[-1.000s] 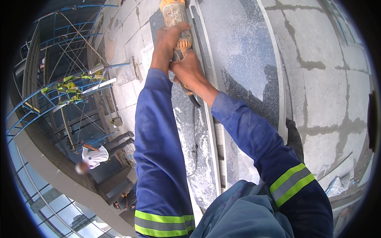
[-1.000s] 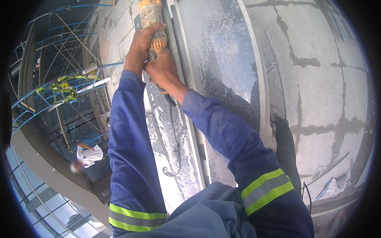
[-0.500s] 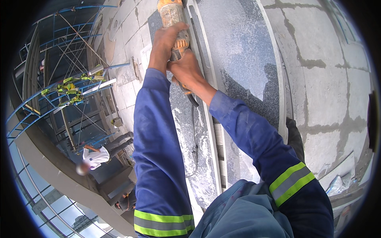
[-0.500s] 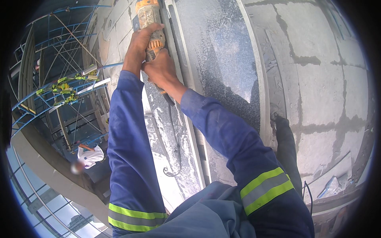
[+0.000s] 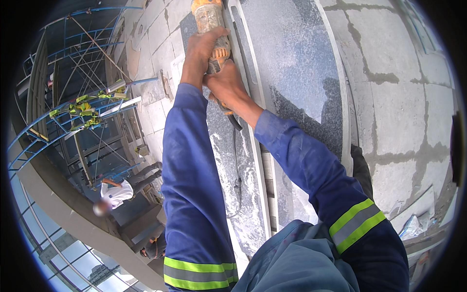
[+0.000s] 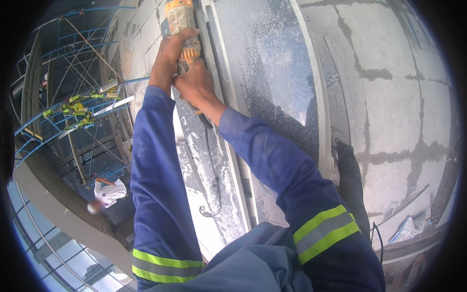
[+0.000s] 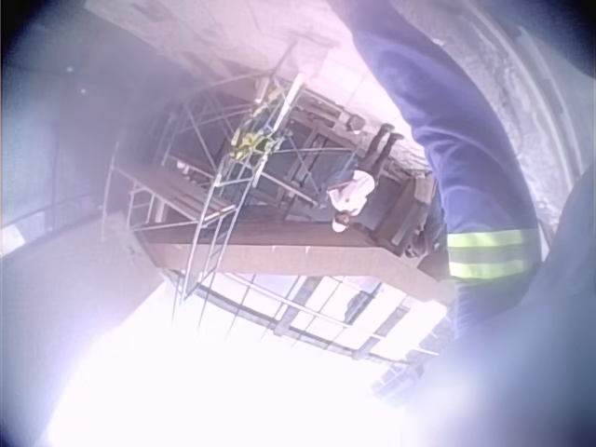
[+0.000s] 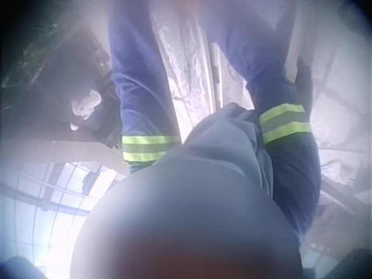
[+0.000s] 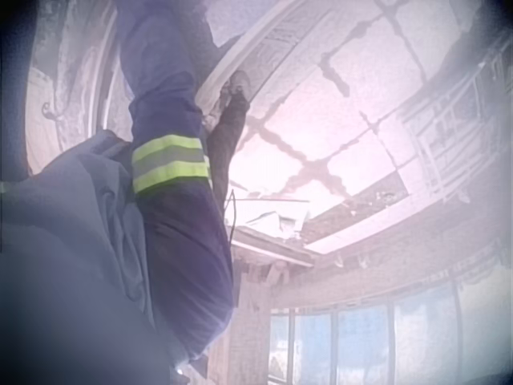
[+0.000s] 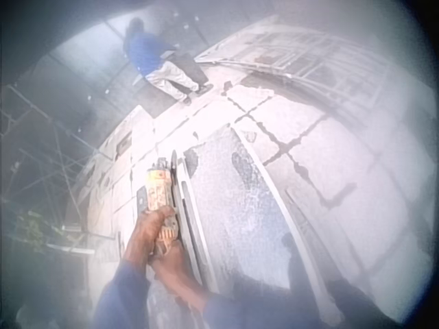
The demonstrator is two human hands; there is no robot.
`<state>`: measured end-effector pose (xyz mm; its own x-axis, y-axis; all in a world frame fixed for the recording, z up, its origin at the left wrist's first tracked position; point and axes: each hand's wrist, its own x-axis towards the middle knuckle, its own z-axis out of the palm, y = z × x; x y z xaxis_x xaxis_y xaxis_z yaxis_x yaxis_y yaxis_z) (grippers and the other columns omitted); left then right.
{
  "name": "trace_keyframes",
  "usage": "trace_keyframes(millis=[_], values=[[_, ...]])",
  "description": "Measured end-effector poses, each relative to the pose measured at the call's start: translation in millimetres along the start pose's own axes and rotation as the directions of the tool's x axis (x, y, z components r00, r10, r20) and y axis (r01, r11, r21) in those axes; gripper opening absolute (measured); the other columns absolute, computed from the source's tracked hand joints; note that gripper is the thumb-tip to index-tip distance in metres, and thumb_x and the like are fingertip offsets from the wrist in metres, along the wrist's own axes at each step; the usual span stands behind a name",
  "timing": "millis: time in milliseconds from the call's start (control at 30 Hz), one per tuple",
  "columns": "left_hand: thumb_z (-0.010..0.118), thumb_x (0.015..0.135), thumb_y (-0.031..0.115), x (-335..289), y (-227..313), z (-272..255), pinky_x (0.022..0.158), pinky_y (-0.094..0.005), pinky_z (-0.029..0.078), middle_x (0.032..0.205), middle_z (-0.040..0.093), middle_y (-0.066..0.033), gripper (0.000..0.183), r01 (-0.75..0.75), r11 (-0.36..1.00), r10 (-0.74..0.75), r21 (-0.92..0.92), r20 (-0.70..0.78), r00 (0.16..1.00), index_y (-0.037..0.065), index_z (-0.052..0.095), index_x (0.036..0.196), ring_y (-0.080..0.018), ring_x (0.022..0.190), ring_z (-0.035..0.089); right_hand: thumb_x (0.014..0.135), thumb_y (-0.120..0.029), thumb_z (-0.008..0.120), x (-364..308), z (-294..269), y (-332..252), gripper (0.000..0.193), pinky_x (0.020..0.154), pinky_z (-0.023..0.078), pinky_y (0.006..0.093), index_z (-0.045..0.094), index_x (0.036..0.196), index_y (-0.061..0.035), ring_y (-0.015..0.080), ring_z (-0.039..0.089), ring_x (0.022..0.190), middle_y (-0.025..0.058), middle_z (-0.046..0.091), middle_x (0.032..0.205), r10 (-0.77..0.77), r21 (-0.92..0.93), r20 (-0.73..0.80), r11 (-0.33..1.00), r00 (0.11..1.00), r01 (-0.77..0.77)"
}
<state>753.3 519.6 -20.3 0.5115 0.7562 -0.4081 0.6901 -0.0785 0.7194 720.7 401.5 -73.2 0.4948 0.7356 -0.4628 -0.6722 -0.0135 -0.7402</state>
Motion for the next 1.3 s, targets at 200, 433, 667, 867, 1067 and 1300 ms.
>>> trace_keyframes(millis=[200, 433, 667, 867, 1067, 1300], values=[[0.097, 0.085, 0.03, -1, 3, -3, 0.077, -0.0424, 0.066, 0.11, 0.08, -0.0163, 0.067, 0.034, 0.999, -0.035, 0.027, 0.016, 0.999, -0.008, 0.074, 0.135, -0.0273, 0.086, 0.079, 0.095, -0.002, 0.083, -6, 3, 1, 0.024, 0.048, 0.054, 0.0384, 0.068, 0.112, 0.0061, 0.0227, 0.073, 0.06, 0.0137, 0.075, 0.088, -0.048, 0.028, -0.034, 0.998, 0.998, 0.049], [0.096, 0.086, 0.03, -7, 3, 1, 0.078, -0.0421, 0.067, 0.11, 0.08, -0.0167, 0.067, 0.035, 0.999, -0.035, 0.029, 0.013, 0.999, -0.009, 0.074, 0.136, -0.0273, 0.087, 0.08, 0.095, -0.001, 0.082, -14, 0, -3, 0.022, 0.048, 0.054, 0.0385, 0.067, 0.11, 0.0058, 0.0223, 0.072, 0.058, 0.013, 0.074, 0.086, -0.023, 0.047, -0.029, 0.999, 0.999, 0.024], [0.096, 0.086, 0.03, -6, 1, 2, 0.078, -0.0423, 0.066, 0.111, 0.08, -0.017, 0.069, 0.032, 0.999, -0.032, 0.035, -0.008, 0.999, -0.01, 0.074, 0.137, -0.0274, 0.087, 0.08, 0.094, 0.0, 0.082, -14, -2, -1, 0.02, 0.047, 0.052, 0.0386, 0.067, 0.107, 0.0056, 0.0219, 0.07, 0.056, 0.0124, 0.073, 0.083, -0.037, 0.055, -0.022, 0.998, 0.999, 0.039], [0.097, 0.084, 0.032, 2, 1, 1, 0.077, -0.0417, 0.066, 0.11, 0.08, -0.0166, 0.07, 0.043, 0.997, -0.043, 0.061, 0.005, 0.999, -0.01, 0.074, 0.136, -0.0273, 0.086, 0.08, 0.094, -0.002, 0.084, -2, 0, 3, 0.021, 0.046, 0.052, 0.0378, 0.069, 0.107, 0.0067, 0.0221, 0.071, 0.057, 0.0131, 0.074, 0.083, -0.036, 0.055, -0.033, 0.998, 0.999, 0.037], [0.094, 0.081, 0.039, 2, -4, -4, 0.077, -0.0432, 0.064, 0.106, 0.083, -0.0198, 0.069, 0.007, 0.995, -0.002, 0.098, -0.049, 0.999, -0.01, 0.08, 0.127, -0.0298, 0.085, 0.082, 0.093, -0.014, 0.089, 4, 2, 5, 0.055, 0.06, 0.066, 0.0417, 0.057, 0.129, 0.014, 0.0323, 0.083, 0.073, 0.0261, 0.08, 0.104, 0.008, 0.024, 0.047, 1.0, 0.999, -0.009], [0.091, 0.081, 0.041, 0, -9, -4, 0.079, -0.0423, 0.064, 0.107, 0.084, -0.0197, 0.066, -0.033, 0.997, 0.035, 0.075, -0.025, 0.999, -0.007, 0.083, 0.125, -0.0287, 0.087, 0.083, 0.096, -0.006, 0.084, 3, 9, 11, 0.034, 0.048, 0.056, 0.0398, 0.063, 0.117, 0.0106, 0.0265, 0.075, 0.058, 0.0191, 0.078, 0.091, -0.043, 0.066, -0.028, 0.997, 0.999, 0.045]])
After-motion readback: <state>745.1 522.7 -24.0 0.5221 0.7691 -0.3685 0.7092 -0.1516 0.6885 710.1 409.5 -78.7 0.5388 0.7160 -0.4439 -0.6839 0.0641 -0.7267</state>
